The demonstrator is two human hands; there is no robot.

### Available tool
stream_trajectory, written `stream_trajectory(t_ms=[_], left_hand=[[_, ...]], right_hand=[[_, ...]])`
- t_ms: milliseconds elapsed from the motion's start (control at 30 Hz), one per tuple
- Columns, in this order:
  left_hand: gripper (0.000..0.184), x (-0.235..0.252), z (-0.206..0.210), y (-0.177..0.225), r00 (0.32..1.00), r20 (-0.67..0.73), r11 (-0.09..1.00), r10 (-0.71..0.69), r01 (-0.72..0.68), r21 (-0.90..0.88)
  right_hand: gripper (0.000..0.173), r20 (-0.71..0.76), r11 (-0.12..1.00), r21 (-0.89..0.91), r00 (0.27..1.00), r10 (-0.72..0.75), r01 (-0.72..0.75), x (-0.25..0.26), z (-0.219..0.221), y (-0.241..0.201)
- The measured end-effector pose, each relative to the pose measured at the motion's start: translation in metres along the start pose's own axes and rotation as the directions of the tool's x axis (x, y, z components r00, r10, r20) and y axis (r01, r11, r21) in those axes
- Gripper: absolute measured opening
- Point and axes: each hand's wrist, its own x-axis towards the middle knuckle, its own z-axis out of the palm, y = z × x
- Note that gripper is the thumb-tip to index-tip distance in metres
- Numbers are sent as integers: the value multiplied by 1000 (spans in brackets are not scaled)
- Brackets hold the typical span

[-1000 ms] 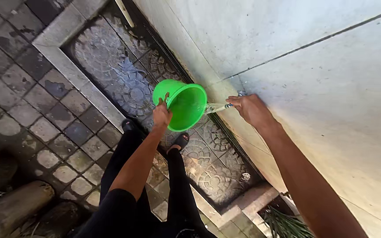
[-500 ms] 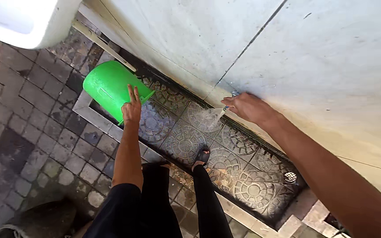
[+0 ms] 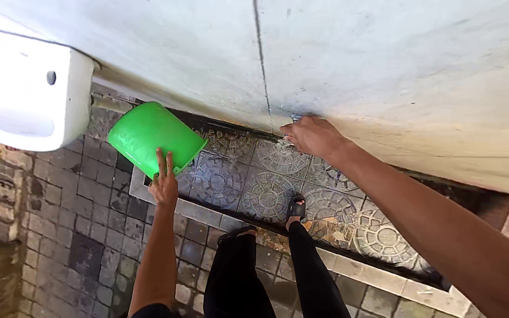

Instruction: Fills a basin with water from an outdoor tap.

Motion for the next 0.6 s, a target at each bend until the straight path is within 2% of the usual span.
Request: stream_trajectory(t_ms=[100,167,200,233,300,367,400,467,600], left_hand=[[80,-6,-20,2,995,-98,984,-28,10,-177],[77,-9,-33,13,979,-112,933,-170,124,-337],[72,-13,-38,22,958,-84,872,-274,210,-443],[63,-18,-39,30,922,-48,779,-385,296,-552],[45,-28,-40,48,811,123,502,-572,465,-729],[40,-41,-37,63,710,279,262,-646,550,-793],[39,-48,-35,70,691,312,207,-652,559,-803],[37,-59,-35,83,695,314,202,-647,553,-808],[32,-71,-39,98,723,273,279,-635,544,-791]], right_hand=[[34,-12,998,61,1000,27,-27,-3,1,1],[34,-24,995,90,999,34,-32,-4,5,3],[35,-34,994,103,999,36,-32,-4,7,4],[35,-45,993,116,998,37,-32,-4,9,4],[34,-64,991,134,997,40,-31,-6,12,5],[34,-65,988,151,997,49,-39,-6,12,6],[34,-61,987,157,997,52,-42,-7,13,6],[34,-64,986,160,997,52,-41,-8,13,7],[34,-71,987,159,997,42,-30,-9,14,9]])
